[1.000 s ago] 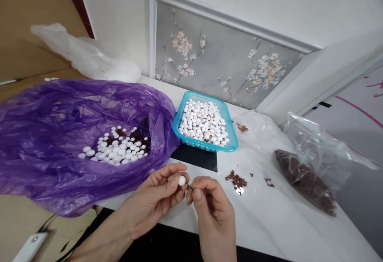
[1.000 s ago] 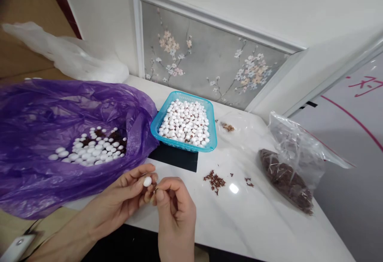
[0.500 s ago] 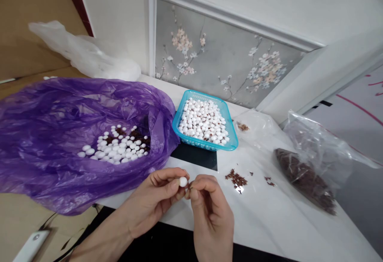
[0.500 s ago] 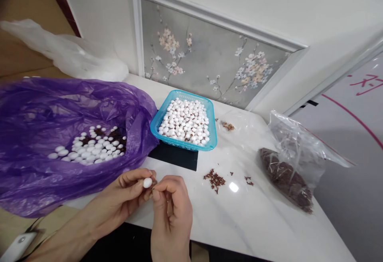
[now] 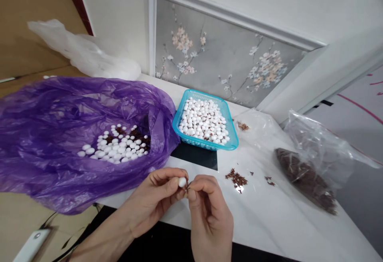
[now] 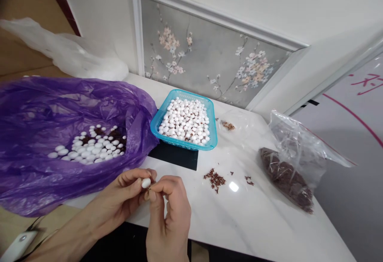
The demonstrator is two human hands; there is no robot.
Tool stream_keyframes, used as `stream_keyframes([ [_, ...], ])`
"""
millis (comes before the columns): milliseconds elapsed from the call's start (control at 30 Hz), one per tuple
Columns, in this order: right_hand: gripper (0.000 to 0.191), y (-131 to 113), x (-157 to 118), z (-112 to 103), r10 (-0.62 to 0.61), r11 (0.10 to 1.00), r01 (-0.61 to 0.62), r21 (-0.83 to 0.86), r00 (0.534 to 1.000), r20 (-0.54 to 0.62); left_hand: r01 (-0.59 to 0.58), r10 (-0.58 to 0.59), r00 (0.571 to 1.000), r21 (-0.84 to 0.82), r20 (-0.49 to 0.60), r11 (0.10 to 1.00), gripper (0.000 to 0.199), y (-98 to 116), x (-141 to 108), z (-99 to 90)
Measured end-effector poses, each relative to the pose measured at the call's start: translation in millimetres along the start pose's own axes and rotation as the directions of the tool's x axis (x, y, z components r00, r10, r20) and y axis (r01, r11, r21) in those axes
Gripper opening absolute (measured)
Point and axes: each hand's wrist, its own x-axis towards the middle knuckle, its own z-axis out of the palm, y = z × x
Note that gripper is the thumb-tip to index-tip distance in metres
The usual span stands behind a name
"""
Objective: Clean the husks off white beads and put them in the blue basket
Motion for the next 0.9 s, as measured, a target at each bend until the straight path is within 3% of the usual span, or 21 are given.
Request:
stream_keyframes([
  [233, 0.012, -0.4, -1.4, 1.9, -0.031, 0.996, 0.032, -0.087, 1.000, 0.003, -0.018, 0.019, 0.998, -0.006, 0.062, 1.000, 0.017, -0.3, 0.8, -0.7],
  [900, 0.016, -2.0, -0.1, 2.9, -0.064, 0.985, 0.059, -0.164, 0.998, -0.022, -0.023, 0.022, 0.997, 0.018, 0.069, 1.000, 0.017, -1.0, 1.6, -1.0],
])
